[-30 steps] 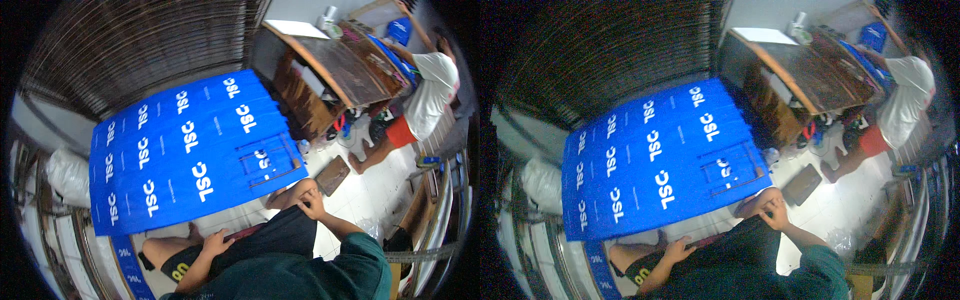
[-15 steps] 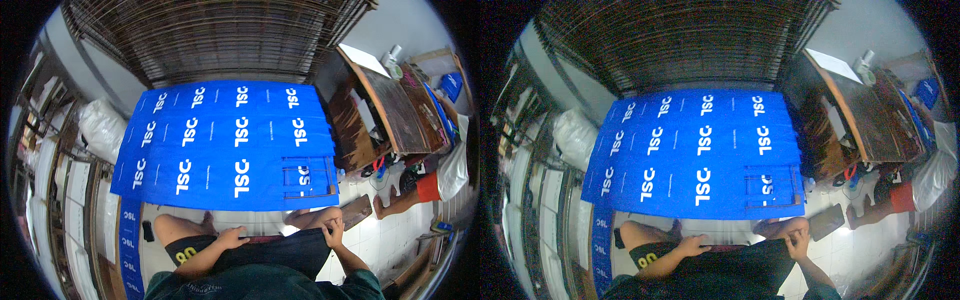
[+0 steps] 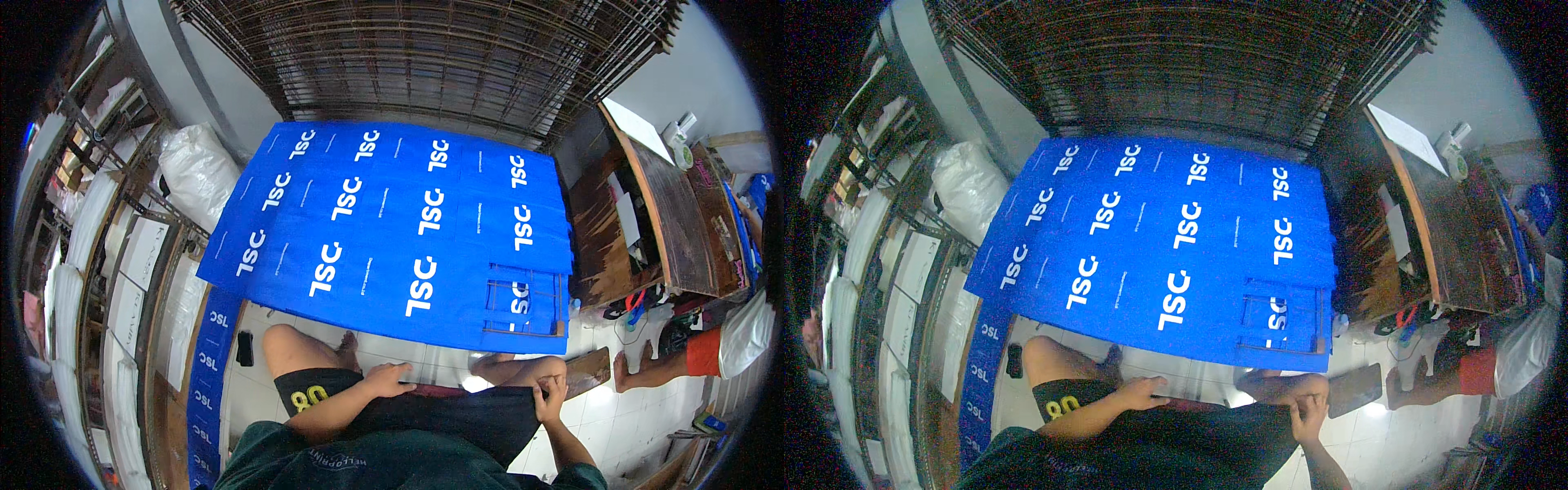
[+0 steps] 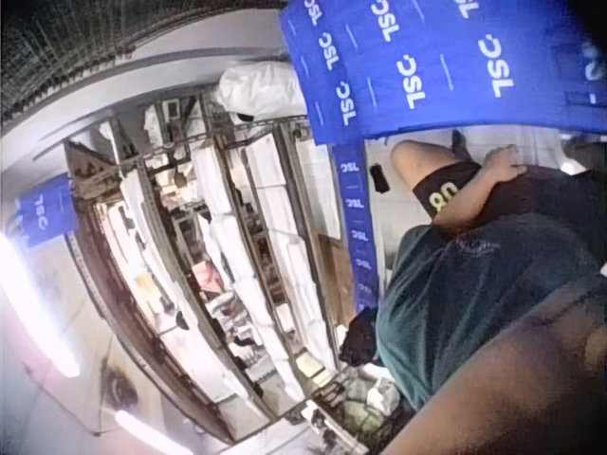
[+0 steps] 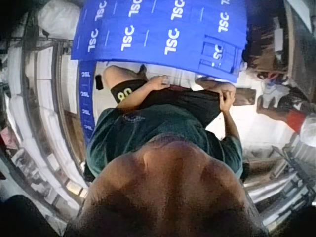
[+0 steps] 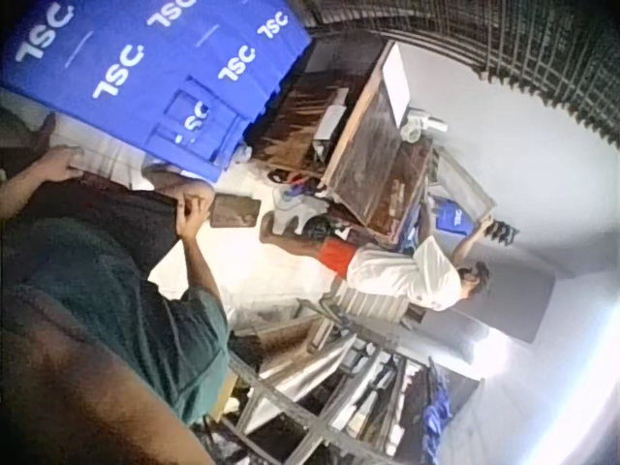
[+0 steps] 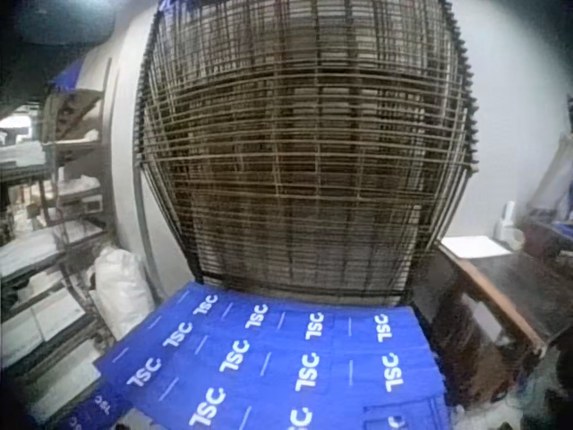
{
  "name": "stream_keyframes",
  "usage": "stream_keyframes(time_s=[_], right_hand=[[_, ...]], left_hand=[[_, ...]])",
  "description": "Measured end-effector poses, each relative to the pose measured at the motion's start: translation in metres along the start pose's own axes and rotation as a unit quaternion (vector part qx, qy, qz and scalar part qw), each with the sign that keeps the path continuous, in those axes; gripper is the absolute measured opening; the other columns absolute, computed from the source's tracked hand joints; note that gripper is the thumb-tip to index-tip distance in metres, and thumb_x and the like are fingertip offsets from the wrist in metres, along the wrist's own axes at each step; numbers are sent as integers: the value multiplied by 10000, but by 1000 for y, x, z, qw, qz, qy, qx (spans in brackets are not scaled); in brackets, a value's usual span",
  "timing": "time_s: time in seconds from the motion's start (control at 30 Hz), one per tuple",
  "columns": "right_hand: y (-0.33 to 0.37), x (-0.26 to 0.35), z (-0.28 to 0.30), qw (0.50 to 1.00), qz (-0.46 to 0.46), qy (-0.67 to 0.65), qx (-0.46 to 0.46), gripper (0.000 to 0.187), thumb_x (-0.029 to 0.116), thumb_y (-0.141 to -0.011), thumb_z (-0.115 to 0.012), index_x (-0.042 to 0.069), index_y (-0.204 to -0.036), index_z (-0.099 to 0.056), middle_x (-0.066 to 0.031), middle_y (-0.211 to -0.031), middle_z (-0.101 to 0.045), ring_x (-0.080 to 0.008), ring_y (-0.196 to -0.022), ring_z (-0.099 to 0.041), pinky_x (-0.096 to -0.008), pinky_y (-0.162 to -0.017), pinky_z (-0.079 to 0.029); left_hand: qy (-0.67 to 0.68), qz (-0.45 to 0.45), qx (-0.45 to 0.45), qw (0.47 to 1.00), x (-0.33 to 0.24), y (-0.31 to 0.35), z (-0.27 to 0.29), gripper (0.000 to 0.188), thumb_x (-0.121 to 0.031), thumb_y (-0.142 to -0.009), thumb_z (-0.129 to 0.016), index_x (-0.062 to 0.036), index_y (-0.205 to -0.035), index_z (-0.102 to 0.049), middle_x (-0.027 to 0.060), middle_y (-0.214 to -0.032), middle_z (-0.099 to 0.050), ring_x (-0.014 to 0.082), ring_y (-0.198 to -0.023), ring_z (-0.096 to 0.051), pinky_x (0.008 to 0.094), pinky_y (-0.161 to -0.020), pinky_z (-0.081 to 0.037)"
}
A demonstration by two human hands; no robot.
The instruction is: The person sits on the floor and repeatedly picks up blue rectangular sheets from a stack, aligns them, and places them back on top. Another person in the background is also handling similar blue sheets at a table.
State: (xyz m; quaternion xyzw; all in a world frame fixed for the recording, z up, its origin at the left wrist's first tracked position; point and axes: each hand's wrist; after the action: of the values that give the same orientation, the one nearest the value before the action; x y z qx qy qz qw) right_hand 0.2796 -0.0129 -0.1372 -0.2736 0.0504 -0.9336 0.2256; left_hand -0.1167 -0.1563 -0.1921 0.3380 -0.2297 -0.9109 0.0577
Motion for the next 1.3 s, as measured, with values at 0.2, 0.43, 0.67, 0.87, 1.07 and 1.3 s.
stream_keyframes(time_s=[0.2, 0.43, 0.67, 0.87, 1.07, 1.3], right_hand=[[7, 6, 9, 999, -30, -20, 35, 185, 210, -754, -608, 57, -851, -572, -132, -883, -470, -319, -902, -460, -421, -795, -319], [9, -15, -4, 1000, -6, 7, -5, 185, 217, -776, -600, 47, -841, -567, -123, -871, -474, -312, -880, -464, -425, -782, -321], [7, -7, 4, 1000, -15, -10, 12, 181, 207, -757, -609, 44, -824, -567, -122, -842, -475, -306, -856, -465, -419, -769, -321], [4, -6, 4, 1000, -10, -23, -6, 186, 208, -744, -617, 44, -818, -569, -122, -855, -483, -306, -867, -470, -414, -769, -322], [6, -11, -2, 1000, -20, -7, 8, 177, 201, -740, -615, 49, -821, -578, -117, -855, -498, -300, -870, -477, -411, -773, -324], [6, -7, 1, 1000, -21, 1, 3, 183, 223, -756, -610, 52, -814, -579, -115, -869, -507, -304, -878, -475, -418, -777, -323]], left_hand=[[13, 24, 80, 996, -12, 3, 6, 617, -608, -796, -501, -205, -1258, -431, 224, -1053, -594, 449, -995, -541, 553, -847, -423], [11, 40, 96, 994, -7, 1, 12, 652, -569, -785, -543, -118, -1247, -453, 225, -1101, -578, 383, -1042, -544, 446, -886, -434], [63, 6, 63, 996, 6, -6, -10, 651, -587, -776, -548, -135, -1235, -463, 222, -1116, -572, 402, -1047, -535, 465, -898, -424], [24, 31, 96, 995, -4, -3, 10, 632, -575, -792, -532, -109, -1214, -471, 203, -1106, -583, 380, -1039, -548, 459, -896, -421], [41, 53, 112, 992, -16, 1, 20, 618, -588, -788, -526, -139, -1211, -477, 200, -1113, -580, 380, -1042, -546, 458, -891, -421], [28, 31, 90, 995, 9, -9, -3, 647, -597, -778, -534, -136, -1227, -473, 213, -1125, -571, 363, -1083, -525, 439, -903, -420]])
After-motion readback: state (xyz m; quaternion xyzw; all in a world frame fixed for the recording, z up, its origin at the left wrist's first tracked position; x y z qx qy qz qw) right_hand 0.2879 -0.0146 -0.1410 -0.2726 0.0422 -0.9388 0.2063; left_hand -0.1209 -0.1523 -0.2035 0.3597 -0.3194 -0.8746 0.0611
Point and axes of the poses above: each hand's wrist, its own y-axis away from the middle knuckle, its own z-axis out of the back of the hand, x = y × z
